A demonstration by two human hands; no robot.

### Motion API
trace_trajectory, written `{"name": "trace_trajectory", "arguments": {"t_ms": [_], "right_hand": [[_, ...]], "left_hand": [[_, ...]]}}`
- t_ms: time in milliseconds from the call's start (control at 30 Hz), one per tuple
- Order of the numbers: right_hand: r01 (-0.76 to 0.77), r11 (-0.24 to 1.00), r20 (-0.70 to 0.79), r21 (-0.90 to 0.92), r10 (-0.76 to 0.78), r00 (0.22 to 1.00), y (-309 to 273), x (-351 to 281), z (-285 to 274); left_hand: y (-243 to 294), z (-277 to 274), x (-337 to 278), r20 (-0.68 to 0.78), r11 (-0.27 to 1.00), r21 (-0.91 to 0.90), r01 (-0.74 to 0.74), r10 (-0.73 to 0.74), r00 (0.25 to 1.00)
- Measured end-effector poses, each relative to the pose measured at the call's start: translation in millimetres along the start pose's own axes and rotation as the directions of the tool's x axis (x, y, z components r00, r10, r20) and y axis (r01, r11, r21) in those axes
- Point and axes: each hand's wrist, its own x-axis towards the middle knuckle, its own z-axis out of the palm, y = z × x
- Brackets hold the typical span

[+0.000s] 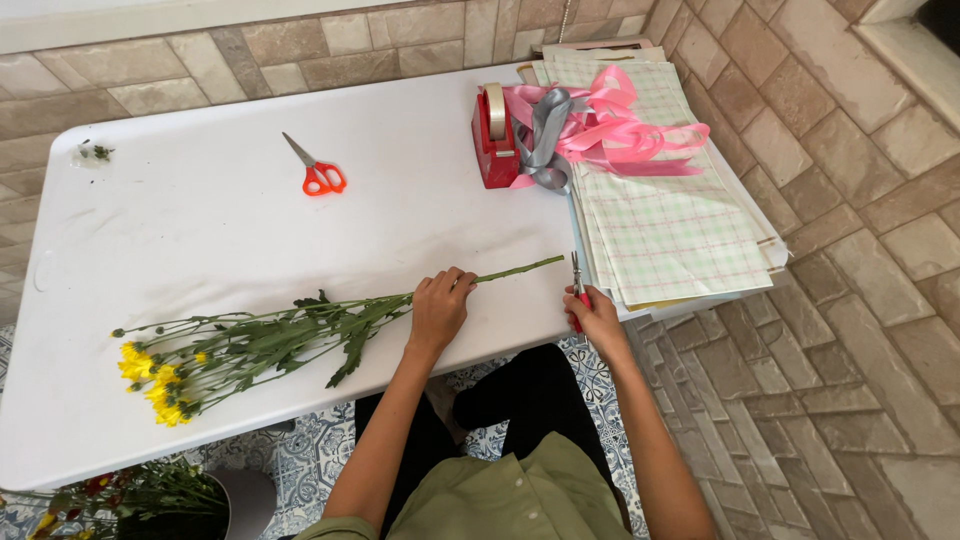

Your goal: The person arranges yellow and pink flowers into a bouquet, trimming the stems with shears and checking the placement of individual flowers.

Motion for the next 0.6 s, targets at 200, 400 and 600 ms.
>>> {"name": "trace_trajectory", "arguments": {"t_ms": [200, 400, 600], "right_hand": [[0.006, 0.990, 0.000, -0.143, -0.006, 1.000, 1.8, 3.8, 4.2], [0.005, 0.994, -0.010, -0.113, -0.006, 1.000, -15.7, -7.4, 10.3], [0.003, 0.994, -0.011, -0.106, -0.004, 1.000, -16.7, -7.1, 9.7]], "left_hand": [[0.1, 3.4, -2.5, -0.072, 1.000, -0.006, -0.008, 0.008, 0.997], [1.2, -1.3, 1.8, -0.078, 0.999, -0.047, 0.004, -0.008, 0.997], [0.9, -0.7, 1.0, -0.075, 0.999, -0.051, 0.014, -0.018, 0.997]]}}
